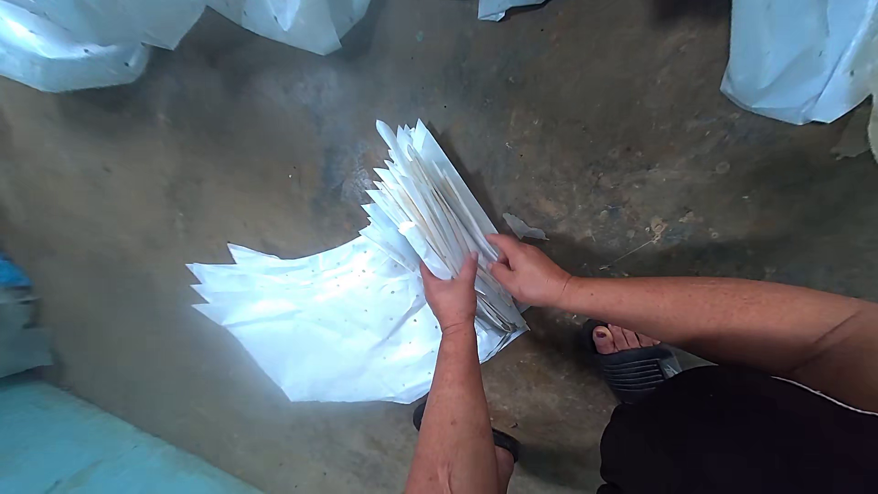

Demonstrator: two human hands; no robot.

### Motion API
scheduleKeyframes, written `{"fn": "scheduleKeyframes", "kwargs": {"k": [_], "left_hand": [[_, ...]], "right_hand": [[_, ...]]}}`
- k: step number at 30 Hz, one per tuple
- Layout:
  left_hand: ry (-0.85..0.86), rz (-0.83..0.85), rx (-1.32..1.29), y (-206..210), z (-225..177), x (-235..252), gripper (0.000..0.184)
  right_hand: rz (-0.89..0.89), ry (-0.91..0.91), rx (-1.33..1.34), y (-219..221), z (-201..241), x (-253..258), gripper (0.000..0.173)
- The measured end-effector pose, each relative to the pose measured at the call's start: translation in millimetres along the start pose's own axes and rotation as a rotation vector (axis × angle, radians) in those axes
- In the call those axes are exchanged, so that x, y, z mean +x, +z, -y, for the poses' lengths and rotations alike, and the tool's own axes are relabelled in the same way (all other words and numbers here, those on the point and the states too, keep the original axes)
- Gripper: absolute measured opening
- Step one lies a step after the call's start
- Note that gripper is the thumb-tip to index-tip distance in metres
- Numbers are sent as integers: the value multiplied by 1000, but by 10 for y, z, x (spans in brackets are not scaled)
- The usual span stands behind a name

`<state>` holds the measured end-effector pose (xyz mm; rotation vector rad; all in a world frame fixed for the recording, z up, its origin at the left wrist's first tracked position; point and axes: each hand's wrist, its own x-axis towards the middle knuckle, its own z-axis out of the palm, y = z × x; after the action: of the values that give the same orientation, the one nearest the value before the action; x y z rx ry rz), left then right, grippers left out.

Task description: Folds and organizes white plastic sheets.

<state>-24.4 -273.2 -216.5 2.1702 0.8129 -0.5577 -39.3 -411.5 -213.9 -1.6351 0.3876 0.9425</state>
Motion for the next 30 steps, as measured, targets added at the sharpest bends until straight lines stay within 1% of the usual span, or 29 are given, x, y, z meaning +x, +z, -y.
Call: {"fn": "scheduleKeyframes", "kwargs": {"k": [2,4,6,8,9,10,12,13,14,15,16,17,18,19,20,21,23,27,30], "left_hand": [[-8,10,3,-7,8,1,89],[-7,36,-15,-34,-18,-28,88],[1,93,-47,-84,-99,-113,89],[2,117,-63,-96,-194,-210,92],[-9,100,-59,-84,-221,-246,94],[-26,63,-52,-61,-234,-258,95],[-72,-29,-47,-11,-219,-207,92],[-86,-66,-48,10,-193,-158,87],[-93,-87,-53,25,-163,-112,80],[-96,-93,-66,30,-130,-81,75],[-91,-90,-99,26,-93,-60,72],[-84,-86,-150,14,-52,-44,70],[-82,-84,-205,-4,-15,-31,68],[-83,-85,-257,-26,12,-22,66],[-87,-86,-301,-45,32,-12,65],[-94,-87,-335,-60,52,-3,63],[-109,-83,-386,-78,79,5,61],[-118,-67,-431,-96,116,10,59],[-124,-50,-421,-113,123,15,57]], "right_hand": [[58,99,62,-93,-20,76,49],[118,122,111,-140,-48,123,50],[187,73,132,-122,-19,84,49],[280,20,50,-105,47,12,48],[327,4,-13,-84,55,-17,48],[371,-2,-75,-70,57,-31,49],[457,0,-195,-82,69,-14,64],[486,-8,-259,-94,69,9,70],[478,-26,-314,-104,65,21,72],[412,-53,-338,-105,49,11,69],[280,-91,-312,-94,16,-8,61],[111,-135,-257,-80,-25,-10,54],[-35,-172,-209,-90,-47,13,51],[-145,-199,-171,-112,-57,55,52],[-206,-213,-145,-138,-56,93,54],[-222,-219,-128,-158,-52,113,55],[-201,-238,-108,-157,-38,105,53],[-213,-342,-31,-9,-60,26,51],[-143,-326,13,54,-62,30,49]]}}
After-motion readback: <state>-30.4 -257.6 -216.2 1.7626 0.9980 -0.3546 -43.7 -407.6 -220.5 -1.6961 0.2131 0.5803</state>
